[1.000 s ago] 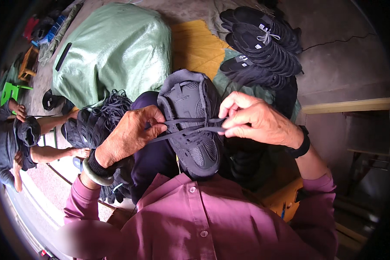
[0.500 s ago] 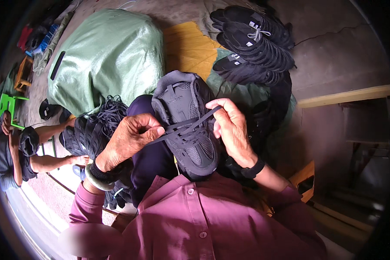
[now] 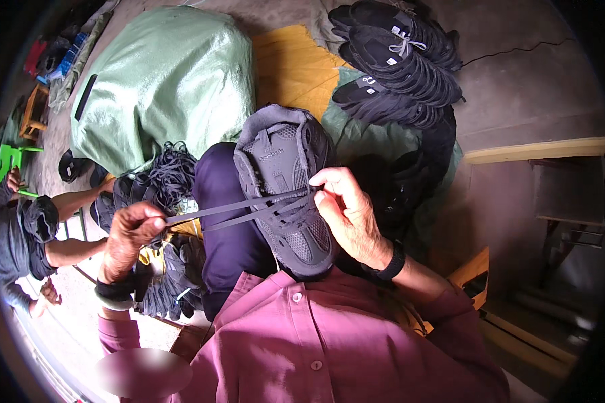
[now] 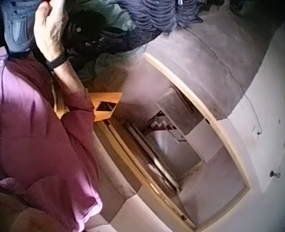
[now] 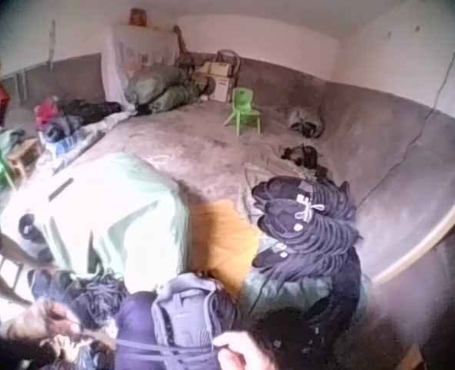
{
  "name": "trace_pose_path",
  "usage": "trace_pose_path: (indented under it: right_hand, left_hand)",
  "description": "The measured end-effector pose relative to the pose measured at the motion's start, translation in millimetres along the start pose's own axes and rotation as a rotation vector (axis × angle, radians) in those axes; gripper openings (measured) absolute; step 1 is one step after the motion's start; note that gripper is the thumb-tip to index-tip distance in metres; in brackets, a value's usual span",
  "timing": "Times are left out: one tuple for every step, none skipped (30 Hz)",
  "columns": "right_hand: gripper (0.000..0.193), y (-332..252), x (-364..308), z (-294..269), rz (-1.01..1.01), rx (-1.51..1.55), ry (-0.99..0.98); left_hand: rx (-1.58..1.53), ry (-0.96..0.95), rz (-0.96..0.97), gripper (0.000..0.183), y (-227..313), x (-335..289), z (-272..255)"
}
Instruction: Lace a black athletic shoe.
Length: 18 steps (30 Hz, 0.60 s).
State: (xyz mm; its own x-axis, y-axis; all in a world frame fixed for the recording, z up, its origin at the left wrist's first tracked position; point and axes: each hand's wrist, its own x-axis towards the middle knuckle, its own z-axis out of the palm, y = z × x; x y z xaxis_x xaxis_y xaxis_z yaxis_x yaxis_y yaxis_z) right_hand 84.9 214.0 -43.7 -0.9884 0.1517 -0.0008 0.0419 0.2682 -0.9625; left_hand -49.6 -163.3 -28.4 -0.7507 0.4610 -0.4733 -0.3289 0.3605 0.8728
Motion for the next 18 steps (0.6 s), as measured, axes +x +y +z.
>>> trace_pose_path:
  right_hand:
    - [0.021,-0.4,0.0,-0.9,-0.008,-0.007,0.003]
    - [0.022,-0.9,-0.1,-1.7,0.001,-0.03,-0.021]
    - [0.022,-1.2,0.0,-2.2,0.01,-0.05,-0.043]
    - [0.022,-1.5,0.0,-2.7,0.01,-0.051,-0.048]
    - [0.022,-1.5,0.1,-2.9,0.002,-0.044,-0.044]
    - [0.022,-1.5,0.3,-3.2,-0.007,-0.036,-0.04]
    - [0.022,-1.5,0.2,-3.5,-0.009,-0.036,-0.042]
    - [0.022,-1.4,0.4,-3.6,0.002,-0.017,-0.043]
    - [0.021,-1.4,0.4,-3.9,0.021,0.007,-0.047]
    - [0.019,-1.5,0.6,-4.0,0.046,0.057,-0.047]
    - [0.019,-1.6,0.7,-4.3,0.032,0.047,-0.05]
    - [0.017,-1.9,0.9,-4.6,0.036,0.041,-0.052]
    - [0.016,-2.3,1.1,-5.0,0.05,0.045,-0.05]
    - [0.014,-2.7,1.7,-5.1,0.061,0.047,-0.048]
    - [0.014,-3.3,2.1,-5.5,0.045,0.037,-0.049]
    - [0.014,-3.8,2.8,-5.9,0.045,0.055,-0.042]
    - [0.014,-4.4,3.3,-6.3,0.046,0.072,-0.034]
    - [0.014,-5.2,3.6,-7.5,0.046,0.07,-0.036]
  left_hand:
    - [-0.016,0.037,-0.012,0.014,-1.0,-3.3,-8.9]
    - [-0.046,0.009,0.044,0.022,-2.3,-4.1,-14.9]
    - [-0.07,-0.008,0.032,0.021,-2.9,-5.8,-19.0]
    - [-0.082,0.018,0.017,0.021,-3.2,-7.2,-20.7]
    - [-0.13,0.029,0.014,0.021,-3.1,-7.6,-20.7]
    - [-0.129,0.03,0.013,0.021,-2.4,-5.1,-19.7]
    - [-0.133,0.036,0.071,0.021,-1.8,-1.2,-17.1]
    - [-0.167,0.027,0.128,0.021,-0.2,3.6,-14.9]
    - [-0.137,0.038,0.129,0.02,1.8,9.3,-12.8]
    - [-0.078,0.082,0.133,0.02,1.8,15.3,-7.9]
    - [-0.046,0.117,0.141,0.02,1.1,21.2,-2.4]
    - [-0.008,0.141,0.092,0.022,1.5,25.4,0.9]
    - [0.06,0.153,0.135,0.024,0.5,33.1,6.2]
    - [0.102,0.171,0.144,0.024,-0.8,37.2,11.7]
    - [0.148,0.181,0.161,0.025,-1.9,41.3,17.3]
    - [0.302,0.207,0.057,0.021,-0.4,47.1,19.3]
    - [0.269,0.187,0.096,0.021,-0.2,50.4,25.0]
    - [0.496,0.31,0.333,0.02,-0.4,53.5,33.3]
